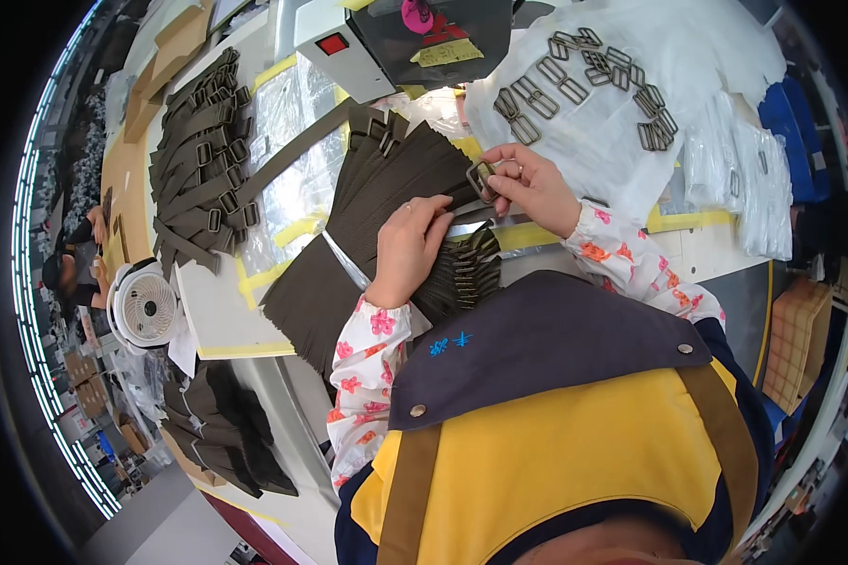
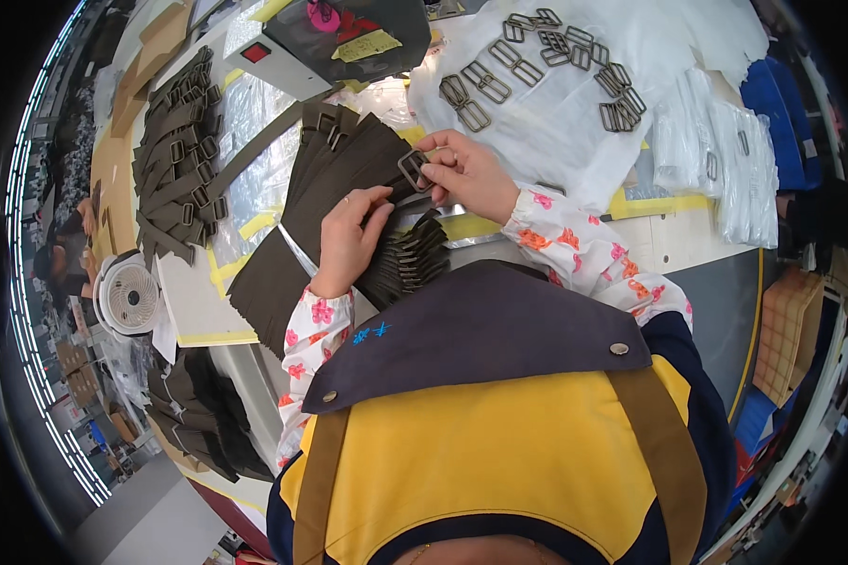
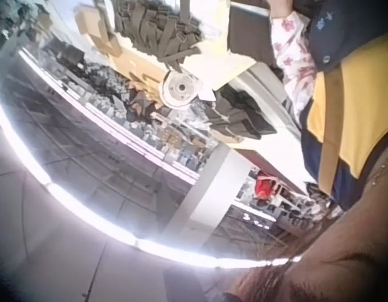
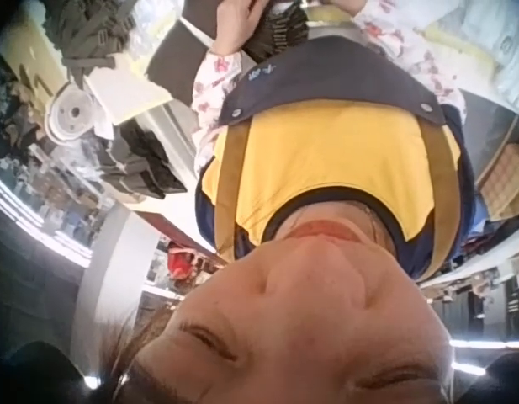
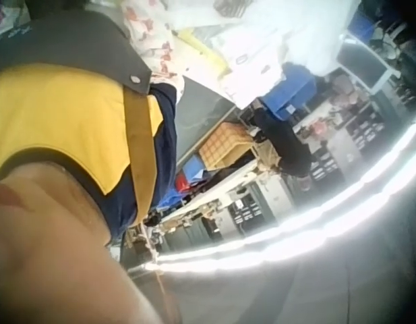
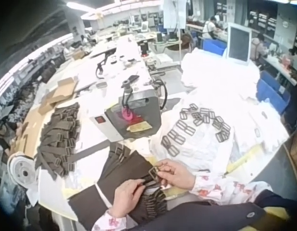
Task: Threading metal buckles onto nylon fabric straps at a workstation.
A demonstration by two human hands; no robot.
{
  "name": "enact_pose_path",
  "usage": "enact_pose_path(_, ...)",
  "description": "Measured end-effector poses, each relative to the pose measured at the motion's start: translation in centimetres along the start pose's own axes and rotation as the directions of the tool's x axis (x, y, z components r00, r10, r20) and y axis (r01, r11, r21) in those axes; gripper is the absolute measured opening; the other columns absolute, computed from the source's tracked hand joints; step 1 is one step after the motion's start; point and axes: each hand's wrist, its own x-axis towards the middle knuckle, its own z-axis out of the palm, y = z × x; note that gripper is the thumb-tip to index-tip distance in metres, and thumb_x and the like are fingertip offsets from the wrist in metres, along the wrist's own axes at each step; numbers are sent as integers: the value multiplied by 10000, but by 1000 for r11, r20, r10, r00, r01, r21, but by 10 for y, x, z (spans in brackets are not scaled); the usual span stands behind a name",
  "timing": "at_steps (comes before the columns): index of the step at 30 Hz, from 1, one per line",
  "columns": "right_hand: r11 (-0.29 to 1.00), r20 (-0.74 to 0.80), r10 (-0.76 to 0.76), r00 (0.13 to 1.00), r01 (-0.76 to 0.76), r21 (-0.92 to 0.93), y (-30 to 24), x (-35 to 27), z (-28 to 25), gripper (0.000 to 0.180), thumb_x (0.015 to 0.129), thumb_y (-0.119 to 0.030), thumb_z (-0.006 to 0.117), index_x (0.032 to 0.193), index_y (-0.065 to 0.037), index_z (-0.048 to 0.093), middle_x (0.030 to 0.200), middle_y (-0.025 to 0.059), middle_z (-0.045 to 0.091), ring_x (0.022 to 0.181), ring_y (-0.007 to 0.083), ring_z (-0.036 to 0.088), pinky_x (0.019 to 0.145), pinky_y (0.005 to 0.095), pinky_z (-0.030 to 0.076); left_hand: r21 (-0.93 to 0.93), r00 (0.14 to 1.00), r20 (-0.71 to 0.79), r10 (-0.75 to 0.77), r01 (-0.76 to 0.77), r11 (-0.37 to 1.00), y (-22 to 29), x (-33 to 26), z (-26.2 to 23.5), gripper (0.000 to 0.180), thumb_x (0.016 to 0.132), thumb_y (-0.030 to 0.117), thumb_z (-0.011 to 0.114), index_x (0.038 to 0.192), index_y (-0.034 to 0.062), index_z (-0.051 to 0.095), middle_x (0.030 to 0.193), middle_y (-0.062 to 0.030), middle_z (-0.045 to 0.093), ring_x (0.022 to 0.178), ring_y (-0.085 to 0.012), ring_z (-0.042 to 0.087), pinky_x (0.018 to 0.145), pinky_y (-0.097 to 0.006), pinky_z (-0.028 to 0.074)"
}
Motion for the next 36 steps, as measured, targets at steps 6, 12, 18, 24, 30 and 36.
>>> enact_pose_path(6, 1000, -170, 21, 985, -23, -9, 13, -1, -15, 198, 857, -66, 497, 1030, 25, 465, 782, 64, 577, 611, 91, 532, 583, 223, 465, 301, 971, 122, 205, -233, 925, -2, -1, 13, 203, 673, 58, 606, 876, 67, 599, 767, -67, 578, 685, -203, 559, 614, -301, 428)
enact_pose_path(12, 995, -98, 6, 995, 4, 100, 19, 3, -4, 151, 846, -59, 513, 973, 15, 482, 763, 54, 560, 606, 114, 565, 555, 237, 484, 35, 999, 33, 8, -10, 999, -4, 12, 2, 127, 730, 46, 577, 856, 38, 586, 711, -121, 565, 627, -254, 558, 564, -332, 432)
enact_pose_path(18, 997, -2, -7, 1000, 7, -75, 26, 16, 26, 125, 842, -83, 485, 944, -11, 477, 738, 60, 554, 558, 120, 585, 507, 249, 484, -268, 982, -22, -190, 177, 947, -6, 3, -7, 112, 820, 47, 512, 898, -23, 551, 737, -123, 571, 664, -164, 556, 629, -258, 435)
enact_pose_path(24, 992, 121, 30, 992, -15, -128, 22, 22, 23, 103, 804, -82, 504, 869, -3, 491, 647, 53, 548, 476, 106, 546, 430, 239, 439, -163, 983, 102, -154, 169, 972, -7, -4, -13, 90, 817, 29, 479, 859, -24, 539, 700, -159, 557, 616, -228, 551, 595, -304, 431)
enact_pose_path(30, 962, 60, -9, 998, 25, -272, 27, 25, 26, 133, 784, -126, 550, 810, -1, 513, 552, 48, 539, 431, 101, 528, 382, 238, 418, -554, 956, -55, -289, 212, 805, -8, -3, 2, 133, 868, 91, 464, 930, -22, 496, 813, -45, 512, 746, -110, 477, 661, -233, 391)
enact_pose_path(36, 855, 53, -187, 981, 189, -482, 29, 31, 39, 94, 735, -86, 563, 804, -29, 533, 588, 65, 565, 531, 175, 556, 476, 321, 400, -90, 999, 2, 51, -50, 995, 1, 1, -17, 122, 778, 74, 573, 874, 5, 541, 807, -111, 503, 754, -223, 493, 680, -315, 398)
